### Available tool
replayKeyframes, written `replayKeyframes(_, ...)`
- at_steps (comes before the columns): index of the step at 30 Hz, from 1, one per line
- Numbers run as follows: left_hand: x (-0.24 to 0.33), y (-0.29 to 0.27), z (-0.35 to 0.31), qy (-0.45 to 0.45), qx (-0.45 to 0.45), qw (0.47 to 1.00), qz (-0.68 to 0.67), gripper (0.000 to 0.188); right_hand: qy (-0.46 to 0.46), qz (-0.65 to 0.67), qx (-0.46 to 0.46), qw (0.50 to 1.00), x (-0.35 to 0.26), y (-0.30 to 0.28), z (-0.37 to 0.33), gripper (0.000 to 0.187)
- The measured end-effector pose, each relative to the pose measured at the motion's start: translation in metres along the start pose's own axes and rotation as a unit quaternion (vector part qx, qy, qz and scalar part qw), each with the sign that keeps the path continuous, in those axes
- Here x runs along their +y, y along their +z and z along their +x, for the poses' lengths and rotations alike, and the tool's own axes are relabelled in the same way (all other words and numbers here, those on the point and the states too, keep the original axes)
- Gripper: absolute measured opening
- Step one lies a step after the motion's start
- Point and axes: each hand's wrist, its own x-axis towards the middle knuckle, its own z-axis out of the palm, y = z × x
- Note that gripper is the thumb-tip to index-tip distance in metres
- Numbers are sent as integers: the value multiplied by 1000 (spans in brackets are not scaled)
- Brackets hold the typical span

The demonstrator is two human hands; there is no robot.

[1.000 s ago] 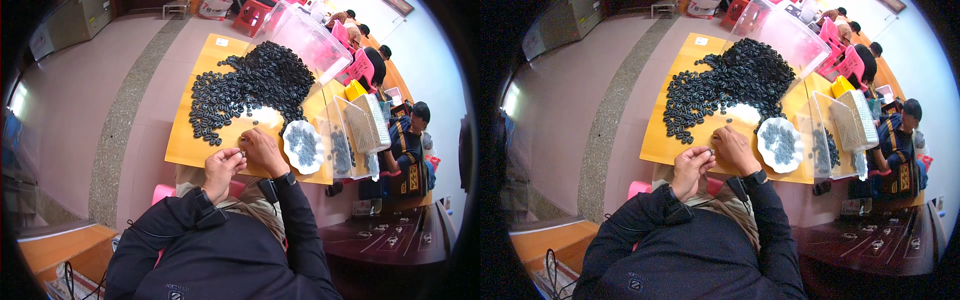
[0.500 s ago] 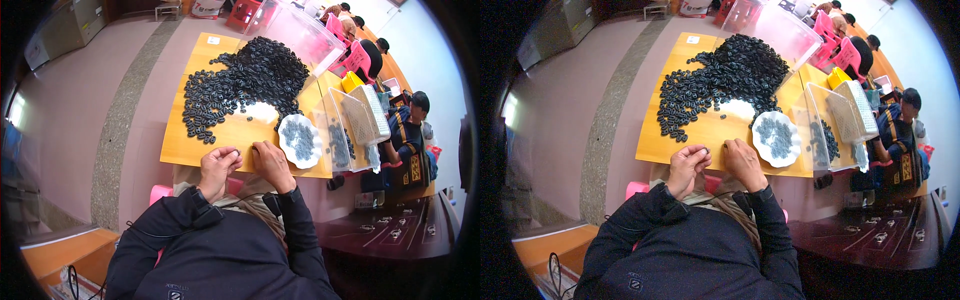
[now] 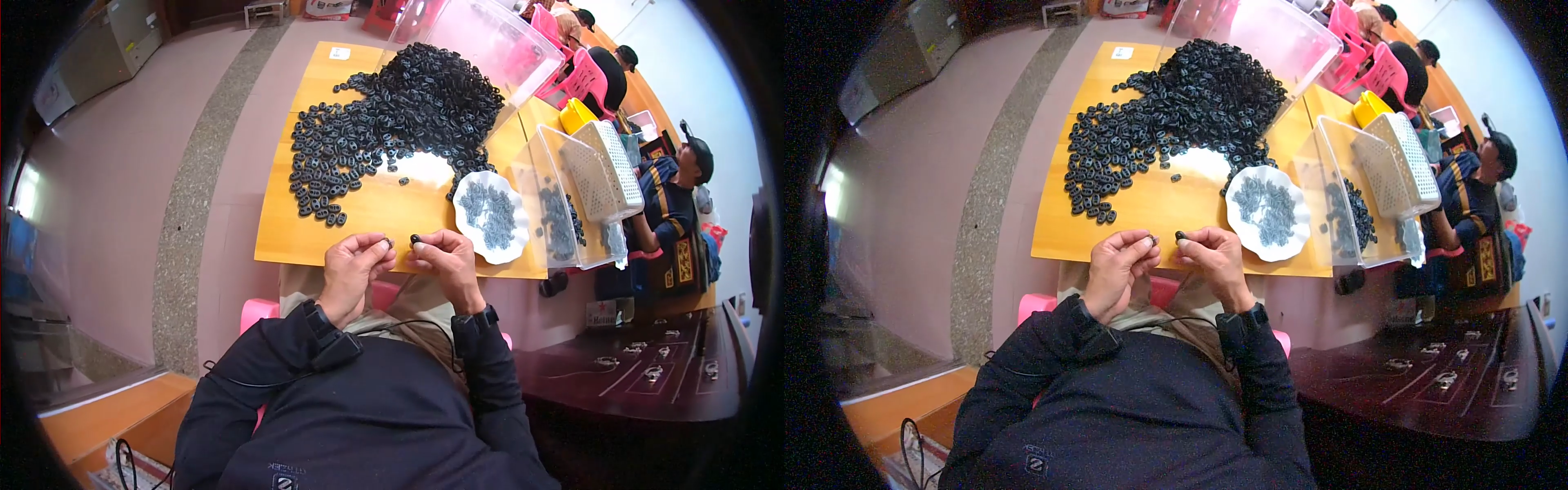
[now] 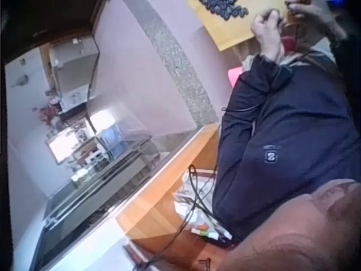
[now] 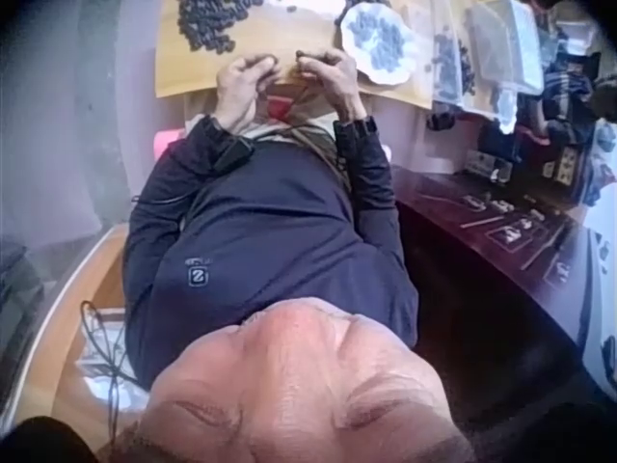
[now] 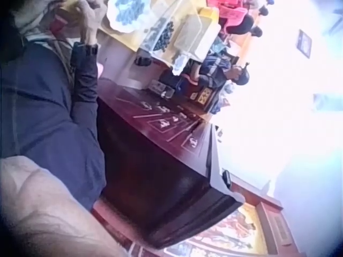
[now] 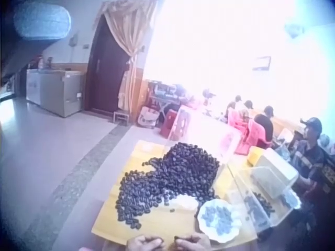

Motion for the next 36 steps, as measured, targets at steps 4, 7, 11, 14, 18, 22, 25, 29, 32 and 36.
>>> replayKeyframes(4, 0, -1, 0, 3, 1, 1000, 13, 14, 1, 48, -14, 999, 1, 2, 1, 20)
replayKeyframes(7, 1, 0, 0, 2, 0, 1000, 14, 14, -10, 89, 10, 996, -2, 6, -2, 23)
replayKeyframes(11, 3, 0, 0, -3, 0, 1000, 13, 14, 0, 128, -48, 991, 12, -1, 1, 23)
replayKeyframes(14, 2, -1, 0, -2, -2, 1000, 14, 14, -16, 113, -69, 991, 17, -3, 2, 20)
replayKeyframes(18, 4, -1, 0, -10, -10, 1000, 9, 15, -27, 119, -72, 990, 17, -3, 1, 17)
replayKeyframes(22, 6, 2, 0, -20, -23, 1000, -5, 15, -16, 113, -32, 993, 15, 4, -3, 15)
replayKeyframes(25, 3, 0, 2, -20, -27, 999, -19, 14, -17, 57, -28, 998, 14, 6, -5, 16)
replayKeyframes(29, 2, 2, 2, -23, -32, 999, -27, 14, -31, 65, -45, 996, 15, 10, -8, 19)
replayKeyframes(32, 1, -3, 3, -21, -28, 999, -30, 14, -29, 55, -54, 997, 12, 15, -10, 21)
replayKeyframes(36, 2, -2, 1, -33, -22, 999, -27, 14, -36, 71, -69, 994, 14, 14, -10, 22)
